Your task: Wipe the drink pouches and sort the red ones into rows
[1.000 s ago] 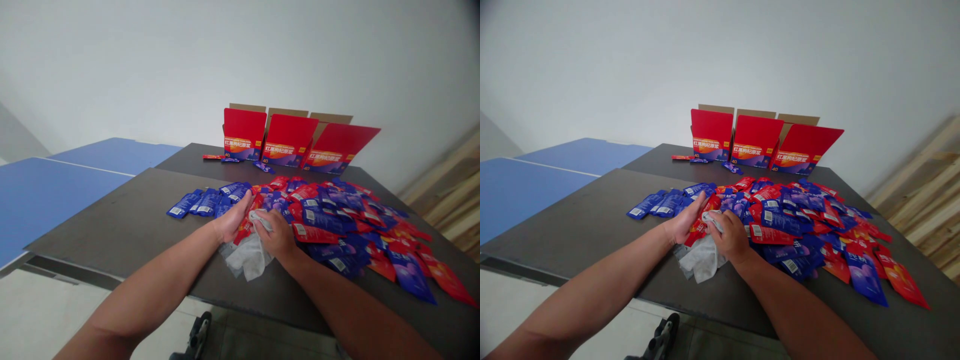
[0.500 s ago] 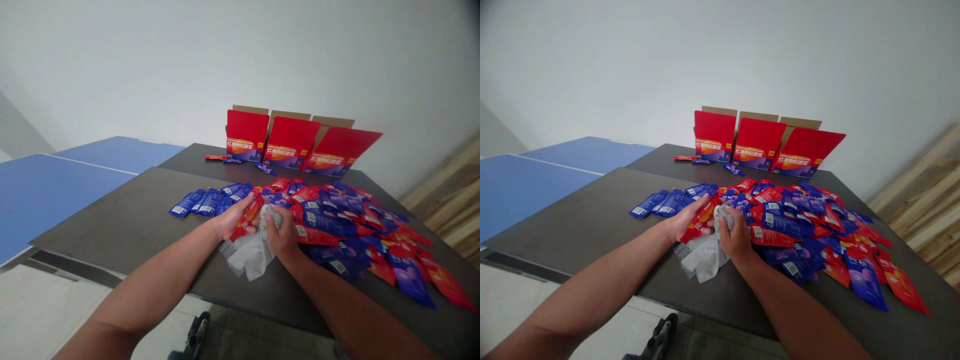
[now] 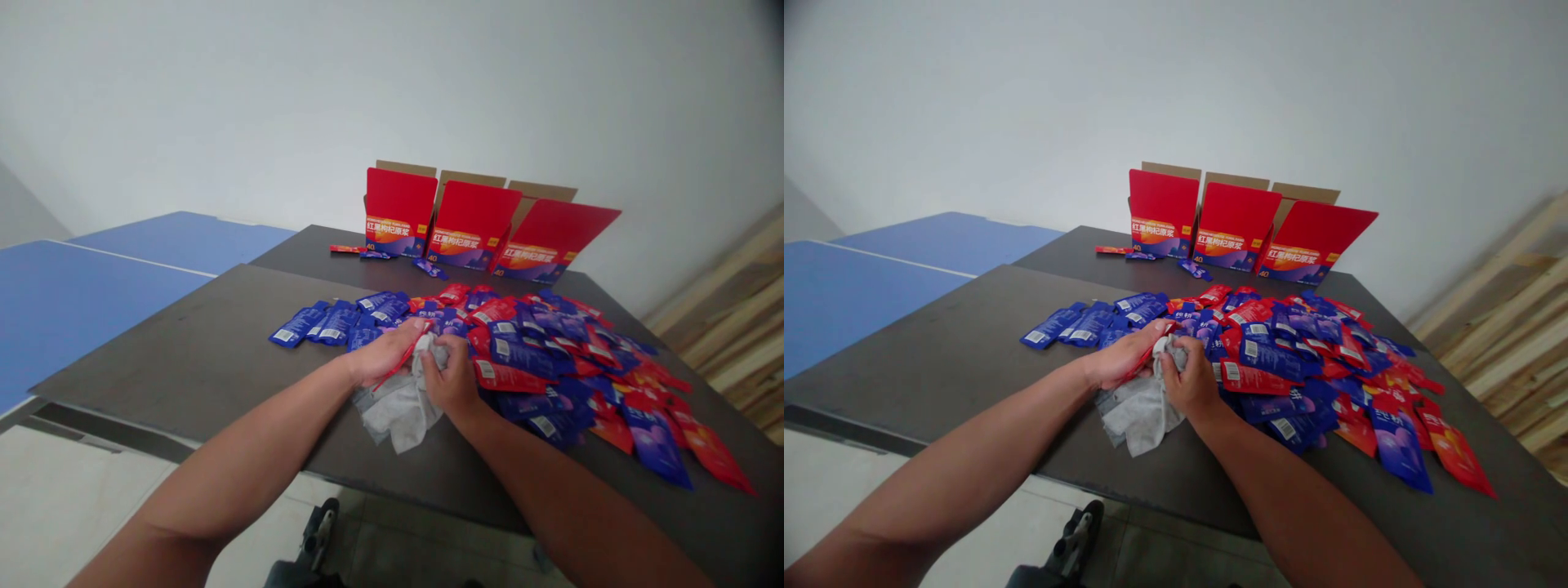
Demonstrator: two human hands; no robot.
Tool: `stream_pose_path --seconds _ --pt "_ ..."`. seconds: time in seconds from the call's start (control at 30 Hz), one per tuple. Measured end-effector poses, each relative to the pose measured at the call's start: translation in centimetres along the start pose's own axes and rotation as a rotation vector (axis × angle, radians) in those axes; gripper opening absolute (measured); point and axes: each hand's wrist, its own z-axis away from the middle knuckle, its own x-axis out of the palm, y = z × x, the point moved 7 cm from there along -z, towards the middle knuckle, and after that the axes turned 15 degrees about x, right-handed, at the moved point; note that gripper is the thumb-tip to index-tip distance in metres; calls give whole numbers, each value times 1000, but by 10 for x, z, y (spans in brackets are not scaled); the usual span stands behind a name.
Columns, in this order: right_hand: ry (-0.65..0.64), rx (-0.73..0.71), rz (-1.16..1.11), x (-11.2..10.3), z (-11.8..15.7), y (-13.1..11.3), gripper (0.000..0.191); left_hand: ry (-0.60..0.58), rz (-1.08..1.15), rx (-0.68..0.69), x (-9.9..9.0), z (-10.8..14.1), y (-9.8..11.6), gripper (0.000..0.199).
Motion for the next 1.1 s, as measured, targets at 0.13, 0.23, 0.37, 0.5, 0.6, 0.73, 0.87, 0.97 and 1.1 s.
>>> stream_pose_path --seconds 0.13,0.23,0.37,0.5,0.6,0.73,0.87,0.97,1.1 --pt "32 157 18 -2 -6 8 19 -144 -110 -39 0 6 7 46" --pt "41 223 41 -2 -8 12 19 -221 -124 -49 -2 9 14 48" --pt "-38 107 62 7 -6 4 16 -226 -61 -21 -12 6 25 59" --pt "-357 -310 70 29 11 -24 15 -20 -15 166 -34 -7 39 62" --pt "-449 -438 44 34 19 -32 15 137 -180 283 -49 -12 42 67" --pt "-462 -460 33 37 20 -31 15 209 -510 382 -49 -15 44 73" --pt "-474 -453 43 42 22 -29 16 96 -787 395 -32 -23 44 75" --pt "-485 -444 57 44 22 -29 17 -54 -994 379 -15 -39 45 70" --pt "-526 -421 79 46 21 -29 17 -257 -1309 384 9 -75 40 64"
